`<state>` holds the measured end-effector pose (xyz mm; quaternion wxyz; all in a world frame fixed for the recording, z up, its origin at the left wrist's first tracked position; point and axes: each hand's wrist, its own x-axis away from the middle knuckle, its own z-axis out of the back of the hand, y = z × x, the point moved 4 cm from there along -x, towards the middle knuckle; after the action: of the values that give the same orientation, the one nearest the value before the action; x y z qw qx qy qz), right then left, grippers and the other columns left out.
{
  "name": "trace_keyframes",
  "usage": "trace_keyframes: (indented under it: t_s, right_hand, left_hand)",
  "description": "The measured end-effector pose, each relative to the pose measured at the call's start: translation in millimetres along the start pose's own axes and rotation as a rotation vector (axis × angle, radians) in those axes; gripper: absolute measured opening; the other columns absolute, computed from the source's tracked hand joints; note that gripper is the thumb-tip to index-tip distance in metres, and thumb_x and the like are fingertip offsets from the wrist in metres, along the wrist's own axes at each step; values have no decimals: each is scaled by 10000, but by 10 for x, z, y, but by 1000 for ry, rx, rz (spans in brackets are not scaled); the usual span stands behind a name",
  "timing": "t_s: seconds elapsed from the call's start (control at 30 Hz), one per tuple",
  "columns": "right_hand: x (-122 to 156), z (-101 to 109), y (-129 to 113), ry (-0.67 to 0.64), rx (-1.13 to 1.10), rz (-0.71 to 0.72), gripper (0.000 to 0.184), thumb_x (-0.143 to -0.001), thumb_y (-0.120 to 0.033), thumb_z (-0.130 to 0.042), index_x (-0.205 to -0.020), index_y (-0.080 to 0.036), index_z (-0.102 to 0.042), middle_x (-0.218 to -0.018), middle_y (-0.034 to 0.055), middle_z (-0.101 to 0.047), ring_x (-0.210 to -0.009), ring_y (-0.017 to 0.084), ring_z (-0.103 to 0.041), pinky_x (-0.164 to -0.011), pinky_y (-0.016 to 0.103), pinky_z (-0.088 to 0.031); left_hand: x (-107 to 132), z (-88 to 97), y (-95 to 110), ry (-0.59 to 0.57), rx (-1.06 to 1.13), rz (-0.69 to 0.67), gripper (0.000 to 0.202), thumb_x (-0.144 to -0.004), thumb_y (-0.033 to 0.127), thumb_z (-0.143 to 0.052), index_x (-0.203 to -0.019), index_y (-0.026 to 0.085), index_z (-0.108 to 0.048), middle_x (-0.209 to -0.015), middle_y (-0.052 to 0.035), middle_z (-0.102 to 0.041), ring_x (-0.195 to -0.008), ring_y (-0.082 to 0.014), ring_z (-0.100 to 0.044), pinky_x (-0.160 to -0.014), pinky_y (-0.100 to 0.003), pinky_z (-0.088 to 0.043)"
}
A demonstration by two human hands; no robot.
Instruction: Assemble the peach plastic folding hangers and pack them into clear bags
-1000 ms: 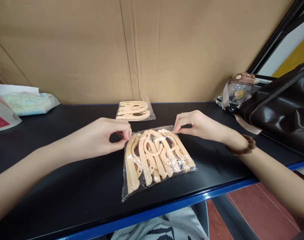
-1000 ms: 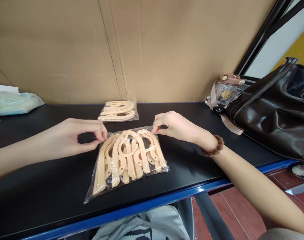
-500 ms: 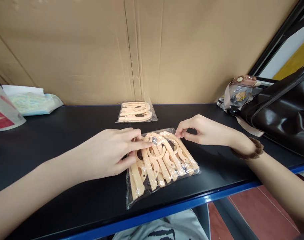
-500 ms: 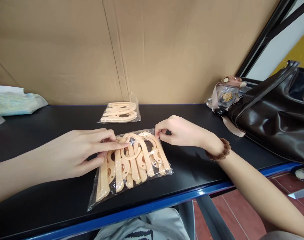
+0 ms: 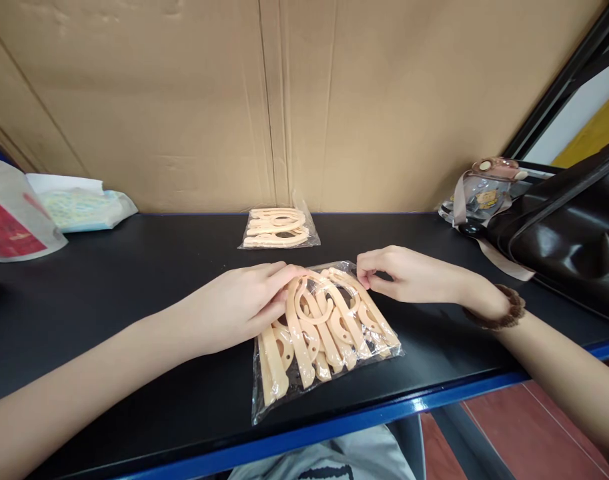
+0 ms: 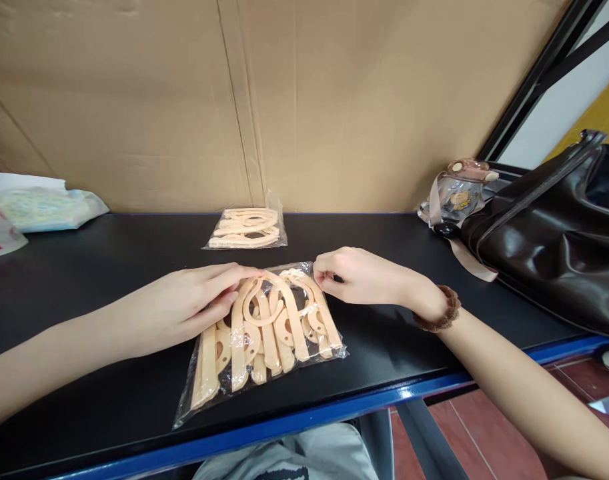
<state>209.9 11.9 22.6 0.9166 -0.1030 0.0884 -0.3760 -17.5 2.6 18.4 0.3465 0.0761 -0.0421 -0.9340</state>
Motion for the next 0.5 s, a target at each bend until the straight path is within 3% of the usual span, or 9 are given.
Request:
trace_keyframes:
  t_s: [0.1,0.17,0.27,0.37,0.43,0.5]
  right_hand:
    - [3,-9,0,-1,-12,-12,202,-870,-135,-406,-743,-169,-560,-704,-14,-588,-617,99,-487,-614,243,-331]
    - [4,21,5,80,-17,-44,229,-856,-108,-390,-716,-172,-560,-651,-26,-565,-590,96,-476,-612,243,-331]
    - [-7,103,21,326,-50,-93,236,-867,-105,-386,-771,-173,-591,-659,-27,-569,-593,97,-493,-615,240,-355]
    - [-72,114,52,469,-99,-76,210,-932,-208,-419,-946,-165,-624,-867,17,-631,-761,124,-567,-700,247,-417]
    - [-159,59,79,420,-114,-45,252,-950,-319,-456,-1066,-165,-618,-1031,56,-621,-912,155,-576,-812,277,-435]
    - [-258,-29,89,268,-140,13,308,-947,-400,-470,-1080,-170,-625,-1087,74,-601,-989,177,-561,-892,314,-423]
  left_hand:
    - [-3,12,31,61,-51,-36,375,-994,354,-309,-1302,233,-485,-1072,-43,-645,-904,-172,-637,-718,-275,-486]
    - [3,30,111,134,-100,-104,395,-994,374,-313,-1297,211,-508,-1039,-65,-635,-908,-187,-619,-708,-286,-490]
    - [29,18,298,174,-78,-201,474,-966,467,-380,-1345,202,-487,-1269,-105,-565,-1136,-234,-538,-892,-356,-489]
    - [59,-63,468,81,-33,-174,773,-869,683,-409,-1443,166,-379,-1504,-140,-370,-1368,-317,-347,-1044,-464,-417]
    - [77,-131,544,-6,-39,-126,915,-816,753,-408,-1477,127,-316,-1550,-171,-280,-1415,-369,-261,-1079,-533,-370]
    - [90,-186,593,-74,-64,-93,884,-844,698,-434,-1490,113,-285,-1560,-184,-229,-1421,-390,-233,-1091,-569,-343]
